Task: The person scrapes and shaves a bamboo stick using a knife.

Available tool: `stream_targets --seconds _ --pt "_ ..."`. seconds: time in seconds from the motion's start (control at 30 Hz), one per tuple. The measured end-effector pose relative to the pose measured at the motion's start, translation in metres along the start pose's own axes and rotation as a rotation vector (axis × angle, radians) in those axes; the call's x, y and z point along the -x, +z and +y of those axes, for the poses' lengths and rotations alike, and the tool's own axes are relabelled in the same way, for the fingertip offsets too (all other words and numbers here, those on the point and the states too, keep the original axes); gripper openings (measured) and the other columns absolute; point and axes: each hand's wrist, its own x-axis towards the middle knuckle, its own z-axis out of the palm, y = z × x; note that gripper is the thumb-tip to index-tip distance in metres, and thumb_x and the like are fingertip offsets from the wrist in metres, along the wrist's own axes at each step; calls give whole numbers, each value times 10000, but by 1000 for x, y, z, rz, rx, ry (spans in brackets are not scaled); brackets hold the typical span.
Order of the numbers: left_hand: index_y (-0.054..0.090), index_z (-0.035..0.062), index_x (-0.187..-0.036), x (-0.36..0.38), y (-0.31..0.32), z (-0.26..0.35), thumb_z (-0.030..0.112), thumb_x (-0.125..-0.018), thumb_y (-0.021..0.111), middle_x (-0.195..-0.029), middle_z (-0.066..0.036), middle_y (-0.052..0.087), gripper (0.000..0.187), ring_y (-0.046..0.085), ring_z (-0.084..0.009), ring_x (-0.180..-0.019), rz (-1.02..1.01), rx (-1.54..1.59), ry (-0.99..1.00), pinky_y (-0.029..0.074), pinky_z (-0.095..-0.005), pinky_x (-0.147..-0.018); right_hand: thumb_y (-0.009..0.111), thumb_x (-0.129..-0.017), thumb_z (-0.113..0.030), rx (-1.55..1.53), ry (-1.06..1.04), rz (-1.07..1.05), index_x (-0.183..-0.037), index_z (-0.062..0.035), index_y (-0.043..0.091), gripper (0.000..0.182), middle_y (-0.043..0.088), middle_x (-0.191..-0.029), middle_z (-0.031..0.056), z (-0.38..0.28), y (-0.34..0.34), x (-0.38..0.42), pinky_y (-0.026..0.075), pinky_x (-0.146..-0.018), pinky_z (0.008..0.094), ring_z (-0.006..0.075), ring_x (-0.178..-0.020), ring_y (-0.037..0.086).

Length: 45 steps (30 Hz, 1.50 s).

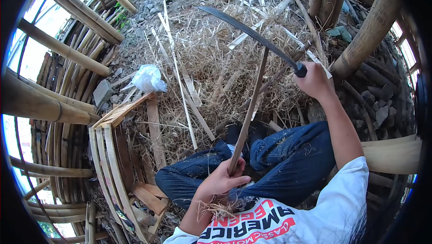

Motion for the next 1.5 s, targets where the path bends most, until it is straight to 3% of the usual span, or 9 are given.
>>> stream_targets --seconds 0.17,0.27,0.5,0.77,0.83,1.07,1.3,1.4,1.5 --pt "459 64 -1033 -3 -12 20 40 -808 750 -742 48 434 369 448 -30 -598 -120 271 -123 355 -206 -495 713 -700 -186 -148 -90 -119 -761 -41 645 172 655 -680 163 -15 -1 7 536 -668 443 357 -708 669" --pt "430 80 -1001 -13 -16 25 16 -813 733 -606 73 379 362 378 -19 -456 -150 279 -72 262 -202 -390 738 -667 -182 -72 -285 -123 -793 -59 634 204 660 -696 143 -28 3 18 543 -681 433 331 -715 681" --pt "417 97 -1019 -22 -16 22 19 -787 737 -582 71 371 403 356 -29 -412 -161 524 -96 218 -202 -352 750 -601 -201 84 -658 -286 -790 -75 607 268 658 -701 117 -59 13 34 524 -653 389 293 -698 679" --pt "420 93 -1025 -27 -13 25 -4 -772 744 -607 94 328 423 293 -10 -445 -266 456 -31 218 -200 -397 737 -576 -220 22 -588 -303 -736 -91 619 237 652 -672 101 -52 17 31 518 -608 395 279 -670 674" --pt "421 93 -1017 -28 -10 28 -13 -770 749 -593 107 285 424 287 -3 -476 -181 338 10 222 -199 -422 725 -572 -211 40 -554 -274 -718 -98 625 210 653 -666 98 -52 16 32 514 -597 394 278 -666 674" --pt "438 86 -1036 -22 -8 30 33 -755 775 -659 87 351 442 311 -3 -500 -124 274 38 231 -198 -454 733 -547 -204 63 -568 -240 -710 -91 625 226 655 -668 103 -54 15 31 515 -600 395 286 -666 673" --pt "444 84 -1025 -16 -13 30 27 -747 772 -660 89 357 434 318 -5 -509 -107 296 7 226 -203 -460 747 -541 -208 101 -535 -195 -708 -82 614 247 655 -677 115 -48 14 25 520 -622 398 294 -675 671" --pt "387 93 -986 -15 -13 28 21 -759 745 -569 104 278 430 269 0 -445 -100 265 48 176 -210 -397 743 -545 -205 114 -515 -174 -700 -76 605 245 652 -675 116 -43 16 24 521 -624 399 295 -668 668" --pt "438 83 -1020 -15 -14 26 44 -755 767 -635 95 317 424 290 -6 -507 -134 301 26 204 -214 -461 736 -548 -202 131 -513 -174 -694 -72 598 239 649 -671 114 -43 15 22 521 -624 398 297 -661 665"
